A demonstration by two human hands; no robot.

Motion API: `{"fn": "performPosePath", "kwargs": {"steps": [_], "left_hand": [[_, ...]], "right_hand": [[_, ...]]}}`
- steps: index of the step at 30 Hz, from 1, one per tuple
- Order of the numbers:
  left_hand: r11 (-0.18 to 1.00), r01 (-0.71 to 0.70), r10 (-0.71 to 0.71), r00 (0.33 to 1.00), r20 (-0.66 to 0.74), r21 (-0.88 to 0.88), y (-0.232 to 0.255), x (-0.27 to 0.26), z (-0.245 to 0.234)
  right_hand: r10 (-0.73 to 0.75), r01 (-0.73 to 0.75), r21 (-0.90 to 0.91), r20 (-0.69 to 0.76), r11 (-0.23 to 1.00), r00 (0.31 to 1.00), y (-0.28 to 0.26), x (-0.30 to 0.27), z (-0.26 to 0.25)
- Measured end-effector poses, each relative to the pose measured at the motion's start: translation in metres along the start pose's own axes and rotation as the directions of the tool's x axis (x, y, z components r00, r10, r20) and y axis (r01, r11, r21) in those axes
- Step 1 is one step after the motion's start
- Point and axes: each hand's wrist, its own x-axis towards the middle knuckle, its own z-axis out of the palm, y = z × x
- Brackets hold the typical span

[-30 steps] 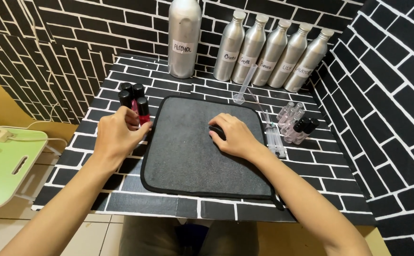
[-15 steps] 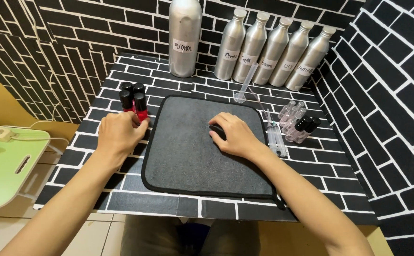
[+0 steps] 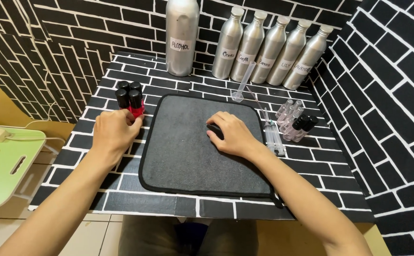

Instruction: The person opens a small clear bottle, then uses a syringe to draw pink liquid from a large silver bottle labeled Orchid. The liquid is transferred into the small bottle, which is then capped.

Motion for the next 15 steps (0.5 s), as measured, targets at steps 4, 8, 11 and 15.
{"fn": "performPosePath", "kwargs": {"steps": [4, 8, 11, 15], "left_hand": [[0.999, -0.05, 0.05, 0.998, -0.032, -0.004, -0.001, -0.001, 0.001], [0.999, -0.041, 0.041, 0.999, -0.021, 0.012, 0.0, -0.002, -0.002], [0.999, -0.052, 0.052, 0.998, -0.023, 0.006, 0.005, -0.006, -0.009], [0.968, -0.224, 0.227, 0.974, -0.01, 0.109, 0.028, -0.017, -0.015]], "right_hand": [[0.001, -0.001, -0.002, 0.0, 1.0, 1.0, -0.005, 0.0, -0.004], [-0.012, 0.012, -0.009, -0.001, 1.0, 1.0, -0.004, 0.001, -0.004], [-0.005, 0.005, 0.001, 0.01, 1.0, 1.0, -0.005, 0.001, -0.006], [-0.011, 0.013, 0.034, -0.053, 0.999, 0.999, -0.006, 0.002, -0.025]]}}
